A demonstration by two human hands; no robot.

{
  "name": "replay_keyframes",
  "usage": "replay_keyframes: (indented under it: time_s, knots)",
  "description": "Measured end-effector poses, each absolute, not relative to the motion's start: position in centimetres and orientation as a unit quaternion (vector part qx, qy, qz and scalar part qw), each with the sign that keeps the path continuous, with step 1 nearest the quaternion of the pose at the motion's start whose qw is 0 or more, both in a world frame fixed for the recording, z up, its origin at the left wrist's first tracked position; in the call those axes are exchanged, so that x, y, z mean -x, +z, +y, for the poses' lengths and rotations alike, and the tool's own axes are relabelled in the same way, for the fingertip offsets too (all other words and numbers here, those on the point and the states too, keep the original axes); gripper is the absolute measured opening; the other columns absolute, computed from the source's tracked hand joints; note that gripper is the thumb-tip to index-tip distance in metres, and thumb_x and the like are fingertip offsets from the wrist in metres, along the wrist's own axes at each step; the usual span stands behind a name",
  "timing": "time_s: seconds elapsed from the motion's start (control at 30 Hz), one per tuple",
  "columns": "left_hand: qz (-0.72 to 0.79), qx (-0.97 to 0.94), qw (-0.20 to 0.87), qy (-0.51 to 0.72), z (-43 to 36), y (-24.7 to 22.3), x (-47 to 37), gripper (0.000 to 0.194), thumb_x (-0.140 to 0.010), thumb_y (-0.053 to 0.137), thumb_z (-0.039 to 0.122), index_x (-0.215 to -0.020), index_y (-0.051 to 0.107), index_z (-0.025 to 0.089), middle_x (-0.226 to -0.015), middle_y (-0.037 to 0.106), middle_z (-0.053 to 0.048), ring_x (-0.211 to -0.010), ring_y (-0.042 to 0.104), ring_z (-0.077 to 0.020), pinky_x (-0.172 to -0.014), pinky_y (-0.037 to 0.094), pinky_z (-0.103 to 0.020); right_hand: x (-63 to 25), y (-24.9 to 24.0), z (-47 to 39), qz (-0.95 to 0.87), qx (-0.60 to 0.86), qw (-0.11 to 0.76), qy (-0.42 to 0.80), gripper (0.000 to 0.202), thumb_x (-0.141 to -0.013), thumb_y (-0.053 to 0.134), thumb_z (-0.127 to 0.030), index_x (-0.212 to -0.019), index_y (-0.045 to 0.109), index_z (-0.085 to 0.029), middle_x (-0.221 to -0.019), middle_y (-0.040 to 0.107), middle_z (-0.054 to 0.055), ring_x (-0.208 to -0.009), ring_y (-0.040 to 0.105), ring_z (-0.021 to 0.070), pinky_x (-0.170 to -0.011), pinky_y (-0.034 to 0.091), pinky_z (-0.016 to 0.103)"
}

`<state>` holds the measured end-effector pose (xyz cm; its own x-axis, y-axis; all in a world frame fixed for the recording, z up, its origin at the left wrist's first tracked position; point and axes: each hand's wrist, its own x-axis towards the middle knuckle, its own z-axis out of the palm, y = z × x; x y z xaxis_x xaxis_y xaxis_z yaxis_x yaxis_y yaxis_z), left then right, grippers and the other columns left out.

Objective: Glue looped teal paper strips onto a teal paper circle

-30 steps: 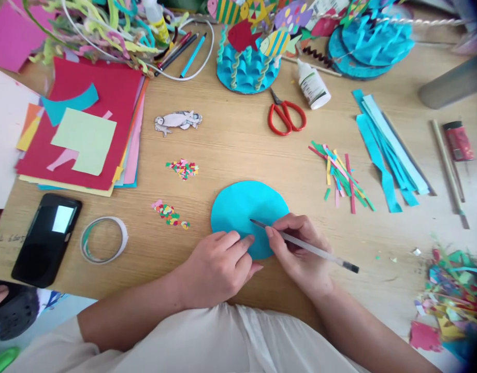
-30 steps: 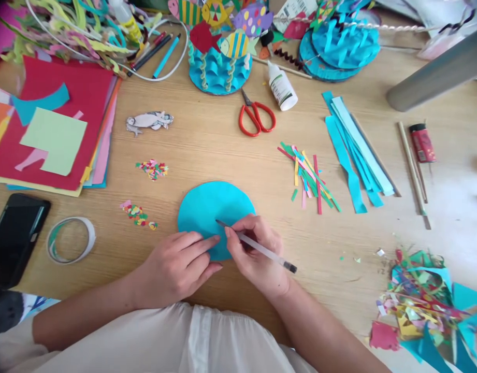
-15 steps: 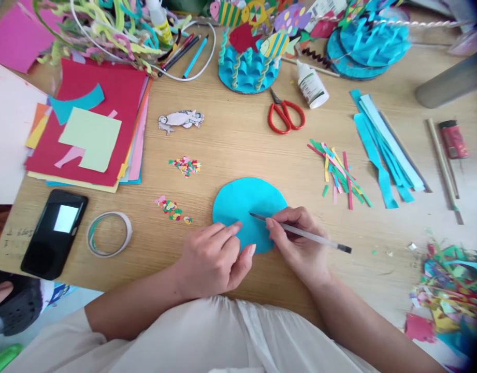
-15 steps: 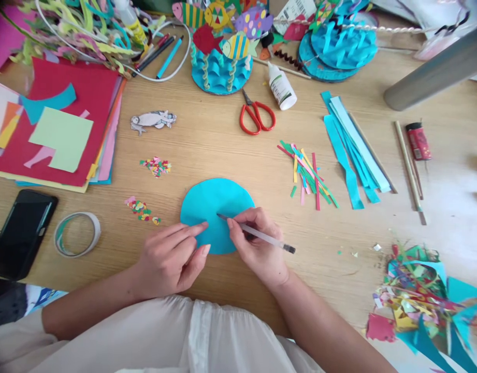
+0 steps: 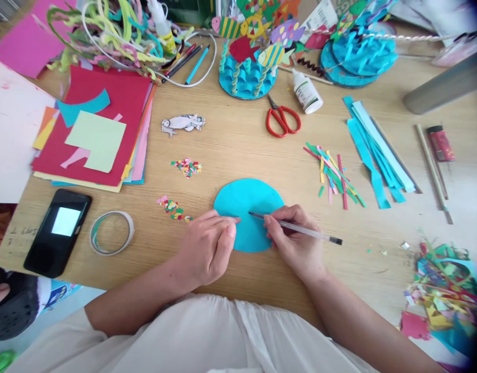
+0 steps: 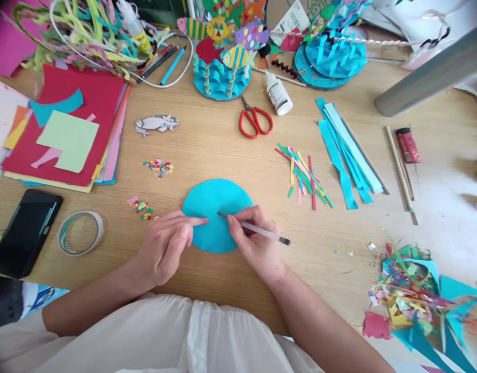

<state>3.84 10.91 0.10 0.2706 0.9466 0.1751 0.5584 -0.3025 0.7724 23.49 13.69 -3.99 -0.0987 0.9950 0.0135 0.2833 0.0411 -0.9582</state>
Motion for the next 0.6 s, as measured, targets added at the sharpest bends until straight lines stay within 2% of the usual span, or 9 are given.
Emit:
replay_keyframes:
  time_s: [0.6]
  knots:
    - [0.517, -0.735, 0.299, 0.320, 10.83, -0.05, -3.79, 0.039, -0.100, 0.029, 0.018, -0.066, 0.046, 0.022, -0.062, 0.063, -0.001, -0.090, 0.071, -0.0190, -0.073, 0.047, -0.033, -23.52, -4.06, 13.67, -0.599, 0.528, 0.404, 0.446, 0.015, -0.085, 0.068, -0.024, -0.078, 0.055, -0.021, -0.064, 0.059, -0.003, -0.047, 0.050, 0.0078, -0.045, 0.040, 0.022]
